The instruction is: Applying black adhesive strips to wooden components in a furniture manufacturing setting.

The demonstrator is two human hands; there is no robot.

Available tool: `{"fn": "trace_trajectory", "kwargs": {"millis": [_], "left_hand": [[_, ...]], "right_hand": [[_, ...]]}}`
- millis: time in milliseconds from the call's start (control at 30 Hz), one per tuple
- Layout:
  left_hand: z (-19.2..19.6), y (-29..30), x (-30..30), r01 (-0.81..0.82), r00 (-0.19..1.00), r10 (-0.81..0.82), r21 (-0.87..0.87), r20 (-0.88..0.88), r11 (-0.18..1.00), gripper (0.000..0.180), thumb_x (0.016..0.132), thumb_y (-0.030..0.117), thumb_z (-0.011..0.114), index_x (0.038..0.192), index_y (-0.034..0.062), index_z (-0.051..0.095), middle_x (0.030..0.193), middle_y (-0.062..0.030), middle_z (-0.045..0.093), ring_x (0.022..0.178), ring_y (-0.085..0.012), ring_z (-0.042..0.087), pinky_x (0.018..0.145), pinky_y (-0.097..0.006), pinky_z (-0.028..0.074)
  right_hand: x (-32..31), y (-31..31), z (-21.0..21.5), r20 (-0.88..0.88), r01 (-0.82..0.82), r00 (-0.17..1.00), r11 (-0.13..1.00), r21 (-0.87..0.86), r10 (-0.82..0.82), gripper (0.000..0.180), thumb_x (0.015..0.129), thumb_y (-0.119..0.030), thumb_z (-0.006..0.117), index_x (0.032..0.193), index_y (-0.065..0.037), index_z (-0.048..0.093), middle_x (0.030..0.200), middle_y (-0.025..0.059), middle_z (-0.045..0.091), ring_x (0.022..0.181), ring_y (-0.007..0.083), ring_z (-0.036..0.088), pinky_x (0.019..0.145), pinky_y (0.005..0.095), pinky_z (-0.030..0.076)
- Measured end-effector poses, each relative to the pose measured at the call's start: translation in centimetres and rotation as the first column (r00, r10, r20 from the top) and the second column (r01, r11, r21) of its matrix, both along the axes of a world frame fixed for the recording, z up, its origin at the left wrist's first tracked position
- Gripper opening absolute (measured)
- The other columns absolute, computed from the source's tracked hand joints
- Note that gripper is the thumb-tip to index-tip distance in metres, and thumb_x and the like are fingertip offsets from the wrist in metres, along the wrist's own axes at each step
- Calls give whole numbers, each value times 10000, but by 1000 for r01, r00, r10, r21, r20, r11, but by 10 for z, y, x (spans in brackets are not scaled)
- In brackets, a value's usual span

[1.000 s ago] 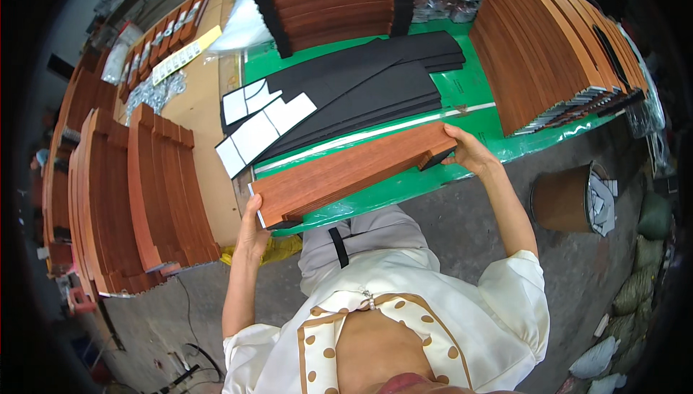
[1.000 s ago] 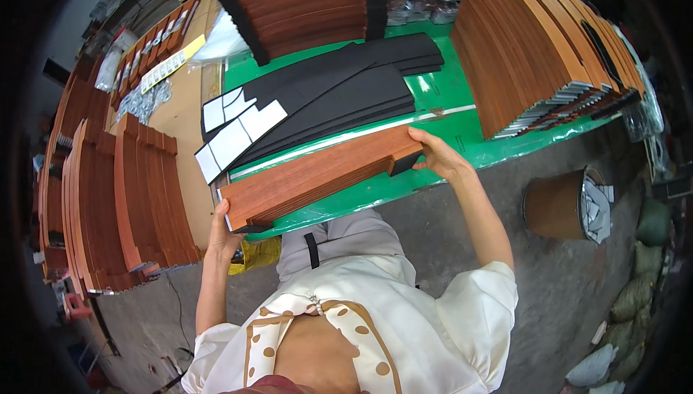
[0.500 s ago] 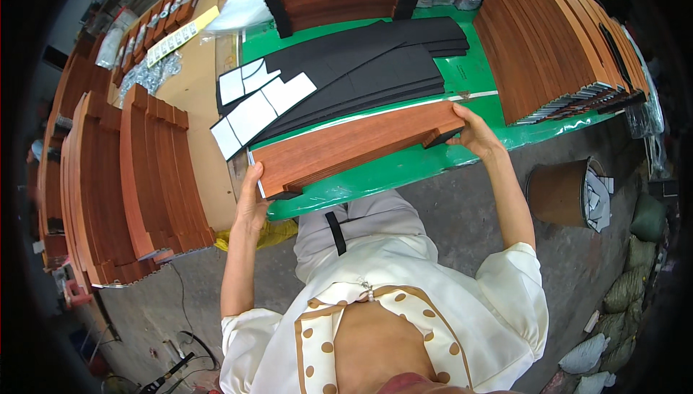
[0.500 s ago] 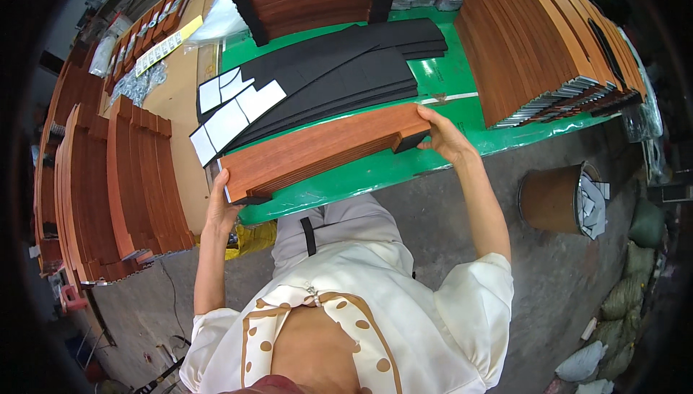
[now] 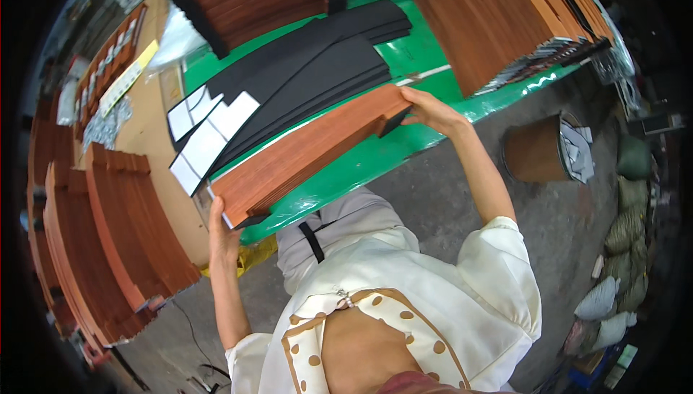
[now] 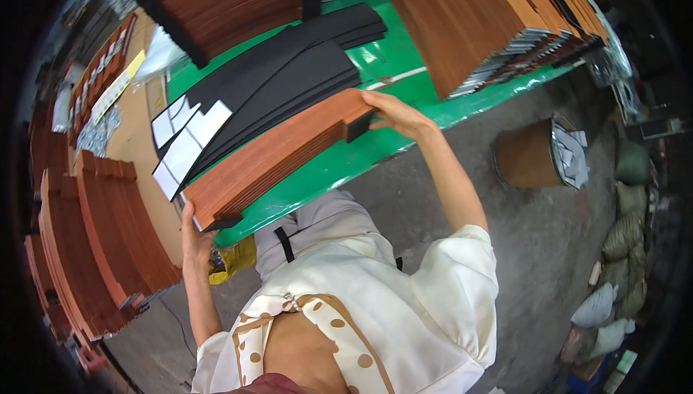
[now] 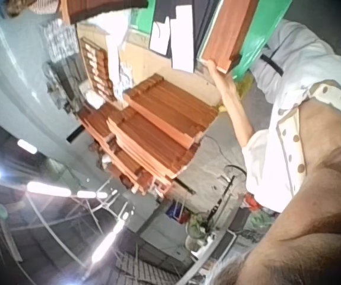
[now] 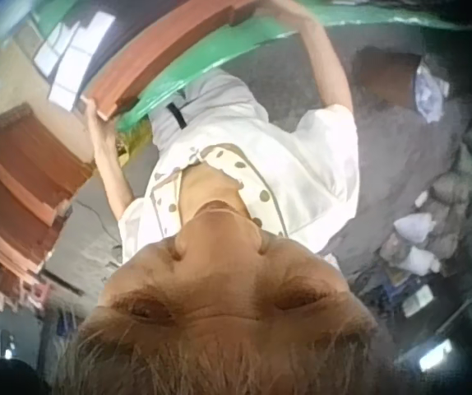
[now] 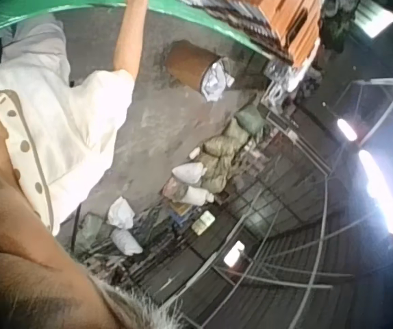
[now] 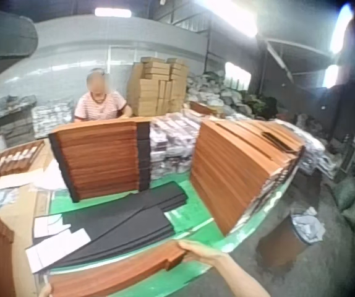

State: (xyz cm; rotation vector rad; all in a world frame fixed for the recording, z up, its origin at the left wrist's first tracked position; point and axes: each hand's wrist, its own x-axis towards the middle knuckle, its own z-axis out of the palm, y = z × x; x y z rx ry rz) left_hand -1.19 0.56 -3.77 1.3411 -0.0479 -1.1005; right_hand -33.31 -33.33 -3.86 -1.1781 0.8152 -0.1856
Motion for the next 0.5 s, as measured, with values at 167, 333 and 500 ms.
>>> {"fn": "trace_trajectory", "kwargs": {"millis": [167,333,500], "left_hand": [[3,-4,2,-19,997,10,114,73,993,774,747,524,692,1339,108,420,1322,-76,478,1235,-247,452,1011,-454,364],[3,2,-4,-31,996,19,138,90,990,797,747,554,676,1348,107,403,1332,-80,464,1249,-262,430,1014,-478,336],[-5,13,-5,-68,997,63,116,43,991,784,746,537,681,1340,96,421,1330,-76,480,1251,-237,434,1013,-451,349]], "right_hand": [[-10,-30,-3,-132,6,990,969,-245,-40,623,949,-511,436,1369,-51,410,1396,121,423,1277,283,409,1018,439,364],[16,-110,-20,-60,252,954,894,-370,-294,528,941,-376,495,1348,-43,444,1337,125,498,1251,260,451,999,411,383],[47,-205,-57,-111,241,834,537,-808,-540,475,920,-318,517,1294,-25,502,1283,157,550,1180,244,524,987,351,393]]}}
